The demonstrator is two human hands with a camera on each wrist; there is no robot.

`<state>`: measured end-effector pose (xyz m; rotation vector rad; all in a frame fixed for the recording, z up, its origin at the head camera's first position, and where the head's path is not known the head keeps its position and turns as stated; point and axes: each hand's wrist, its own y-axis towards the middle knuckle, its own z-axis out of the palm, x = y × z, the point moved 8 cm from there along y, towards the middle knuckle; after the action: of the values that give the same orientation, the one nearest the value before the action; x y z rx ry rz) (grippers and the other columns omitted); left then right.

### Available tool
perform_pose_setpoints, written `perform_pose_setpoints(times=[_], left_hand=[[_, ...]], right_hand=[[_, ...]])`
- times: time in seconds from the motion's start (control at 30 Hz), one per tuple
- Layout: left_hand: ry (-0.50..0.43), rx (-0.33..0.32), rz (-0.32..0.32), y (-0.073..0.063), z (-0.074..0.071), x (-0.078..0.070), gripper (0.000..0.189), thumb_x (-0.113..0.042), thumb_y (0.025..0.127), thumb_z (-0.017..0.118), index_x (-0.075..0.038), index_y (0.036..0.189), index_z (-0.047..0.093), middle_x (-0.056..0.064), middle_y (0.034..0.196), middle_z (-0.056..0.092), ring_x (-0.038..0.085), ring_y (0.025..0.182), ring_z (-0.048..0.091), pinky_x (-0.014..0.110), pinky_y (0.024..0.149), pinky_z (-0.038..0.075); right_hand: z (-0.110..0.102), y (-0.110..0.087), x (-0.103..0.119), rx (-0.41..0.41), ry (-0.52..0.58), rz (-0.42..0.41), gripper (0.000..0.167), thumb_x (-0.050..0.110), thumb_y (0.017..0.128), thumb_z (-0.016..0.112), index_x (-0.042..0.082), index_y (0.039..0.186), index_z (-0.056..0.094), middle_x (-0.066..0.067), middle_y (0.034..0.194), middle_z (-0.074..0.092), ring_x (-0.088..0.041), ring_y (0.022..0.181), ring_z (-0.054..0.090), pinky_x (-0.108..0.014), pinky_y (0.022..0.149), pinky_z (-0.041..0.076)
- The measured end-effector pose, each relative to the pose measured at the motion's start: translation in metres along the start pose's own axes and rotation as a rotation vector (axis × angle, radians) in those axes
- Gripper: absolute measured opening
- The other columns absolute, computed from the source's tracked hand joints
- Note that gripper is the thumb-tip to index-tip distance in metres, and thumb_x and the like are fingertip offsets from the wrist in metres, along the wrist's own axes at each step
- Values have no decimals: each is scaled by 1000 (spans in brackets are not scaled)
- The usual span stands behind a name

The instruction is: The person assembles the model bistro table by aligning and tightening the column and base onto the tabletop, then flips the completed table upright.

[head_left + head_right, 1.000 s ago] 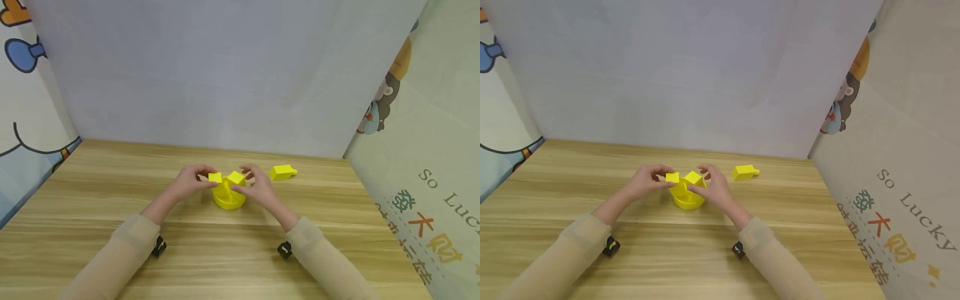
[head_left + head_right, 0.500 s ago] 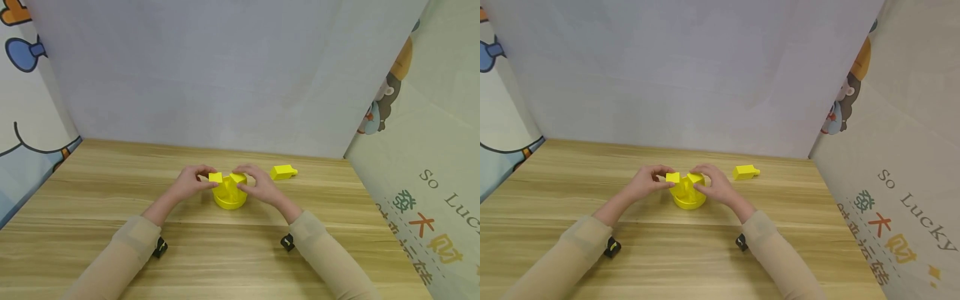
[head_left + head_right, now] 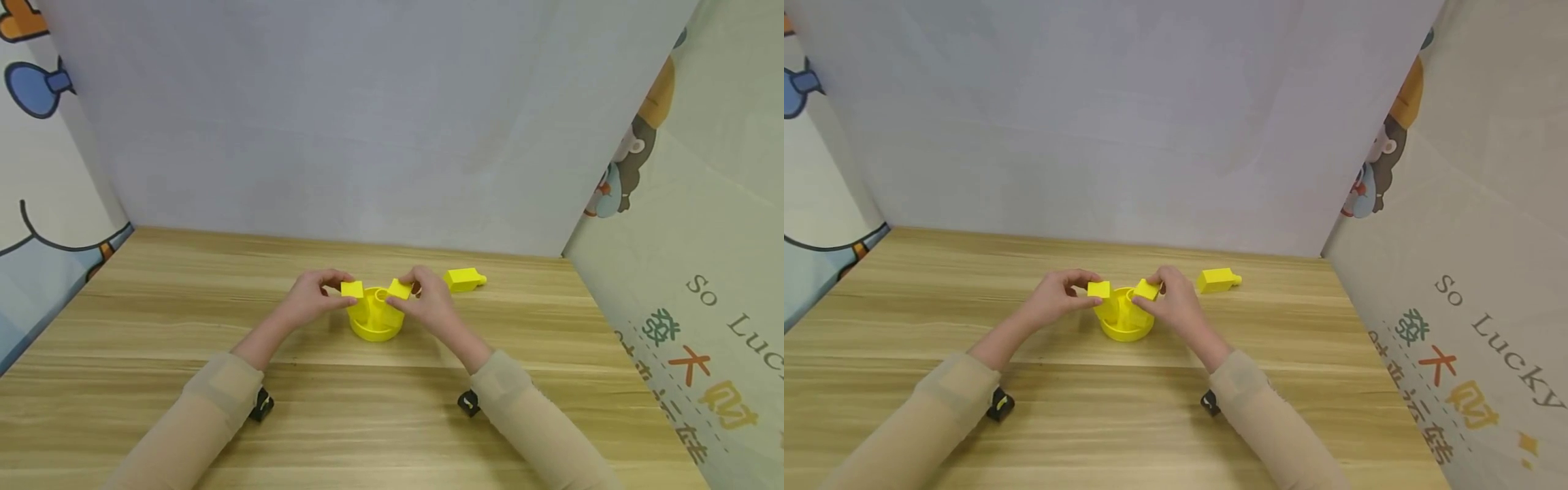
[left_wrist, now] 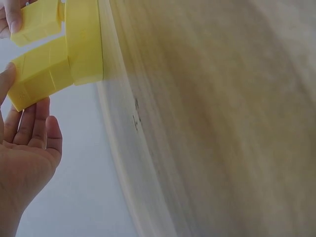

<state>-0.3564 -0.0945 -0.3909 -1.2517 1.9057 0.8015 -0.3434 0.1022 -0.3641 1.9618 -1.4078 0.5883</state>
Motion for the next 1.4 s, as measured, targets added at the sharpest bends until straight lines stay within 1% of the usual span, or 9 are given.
perform_pose_setpoints(times=[0.17,0.3,0.43,0.53,0.7,0.83,0.93,1.17,1.4], left_hand=[[-4,2,-6,-1,-1,-2,40,-31,81,74,-12,115,66,5,106,65,22,97,56,33,76,44],[-1,7,-9,-1,-1,-3,40,-32,81,74,-12,115,65,5,106,65,21,97,56,33,76,44],[-7,9,-9,0,-2,-2,41,-32,81,75,-12,115,65,6,106,65,21,97,56,32,76,44],[-11,14,-11,0,-2,-1,42,-33,81,75,-11,115,65,6,107,66,22,98,56,32,76,44],[-16,20,-15,1,-1,0,42,-34,81,75,-12,115,65,5,106,65,22,98,56,32,76,43],[-15,18,-11,1,-1,0,42,-33,80,75,-12,115,65,5,105,66,22,97,57,32,76,43],[-14,17,-16,0,0,-1,42,-33,80,75,-12,115,65,5,105,66,21,97,56,32,76,44],[-16,3,-29,-8,5,-4,42,-33,80,75,-12,115,65,5,105,65,22,97,56,32,76,43],[-21,-16,-33,-17,10,-10,42,-33,80,76,-12,114,66,5,104,65,22,97,56,32,76,43]], right_hand=[[-1,0,-1,-23,2,12,38,25,74,82,3,97,60,-8,94,61,-26,84,58,-33,74,51],[0,1,-4,10,61,2,45,27,76,80,3,109,60,-9,104,61,-23,95,57,-39,85,51],[6,-2,-9,140,174,-24,56,30,83,73,8,131,51,-8,129,54,-23,119,50,-41,99,44],[10,-5,-9,257,248,-74,57,25,90,65,12,140,43,-6,143,43,-23,132,40,-42,106,36],[8,-11,4,349,359,-153,55,2,91,56,3,143,37,-14,147,38,-29,137,32,-48,111,26],[-2,-17,20,349,377,-148,56,-7,87,53,-3,141,38,-21,142,42,-35,135,35,-52,111,24],[-5,-19,21,337,350,-145,54,-8,87,54,-7,139,39,-26,139,43,-38,132,38,-53,109,27],[-1,-20,-13,281,325,-122,52,1,86,65,-1,135,46,-20,136,47,-37,123,45,-51,105,34],[-4,-28,-21,255,266,-88,54,14,81,75,7,129,53,-11,128,54,-27,112,52,-45,98,44]])
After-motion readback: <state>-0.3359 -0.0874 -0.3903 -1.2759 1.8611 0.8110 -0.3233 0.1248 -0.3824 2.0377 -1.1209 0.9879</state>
